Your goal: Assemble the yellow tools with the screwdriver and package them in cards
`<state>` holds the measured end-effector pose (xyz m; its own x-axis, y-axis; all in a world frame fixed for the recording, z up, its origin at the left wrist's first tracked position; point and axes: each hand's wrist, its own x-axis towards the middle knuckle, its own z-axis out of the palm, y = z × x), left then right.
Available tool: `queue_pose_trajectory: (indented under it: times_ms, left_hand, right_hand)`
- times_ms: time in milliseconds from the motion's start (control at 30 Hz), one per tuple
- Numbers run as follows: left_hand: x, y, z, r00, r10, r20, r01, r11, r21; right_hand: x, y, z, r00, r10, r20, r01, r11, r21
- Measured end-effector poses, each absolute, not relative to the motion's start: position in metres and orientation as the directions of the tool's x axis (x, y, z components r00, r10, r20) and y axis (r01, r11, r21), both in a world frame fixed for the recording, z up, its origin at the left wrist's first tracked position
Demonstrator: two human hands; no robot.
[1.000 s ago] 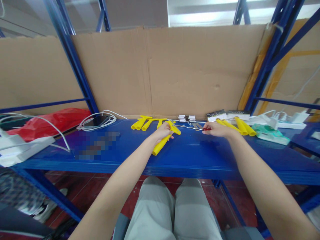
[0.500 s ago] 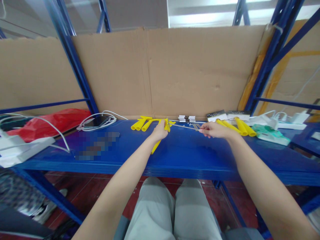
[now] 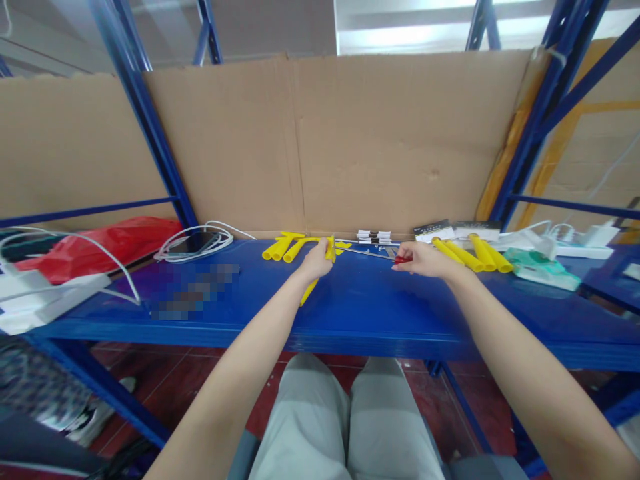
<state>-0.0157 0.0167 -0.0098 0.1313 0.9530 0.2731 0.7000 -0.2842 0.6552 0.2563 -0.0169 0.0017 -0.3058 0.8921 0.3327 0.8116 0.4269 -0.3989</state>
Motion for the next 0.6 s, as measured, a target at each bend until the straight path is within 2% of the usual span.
queue_pose_trajectory:
  times_ms: [200,400,500,600]
  left_hand:
    - [-0.016,0.008,-0.004,0.15,0.942,0.299,0.77,-0.301,0.562]
    - [-0.019,0.015,-0.009,0.136,0.957,0.256,0.69,-0.277,0.669]
    - [-0.021,0.022,-0.013,0.143,0.955,0.259,0.668,-0.286,0.687]
    - [-0.023,0.026,-0.016,0.139,0.959,0.248,0.655,-0.276,0.703]
  right_hand:
    - [0.255,-0.023,0.009,-0.381,0.88,0.285,0.819,0.464,-0.336]
    - [0.253,-0.017,0.002,-0.336,0.884,0.325,0.831,0.44,-0.339]
    - [0.253,-0.014,-0.002,-0.287,0.879,0.382,0.85,0.417,-0.322]
    - [0.251,-0.017,-0.001,-0.291,0.881,0.374,0.851,0.417,-0.32]
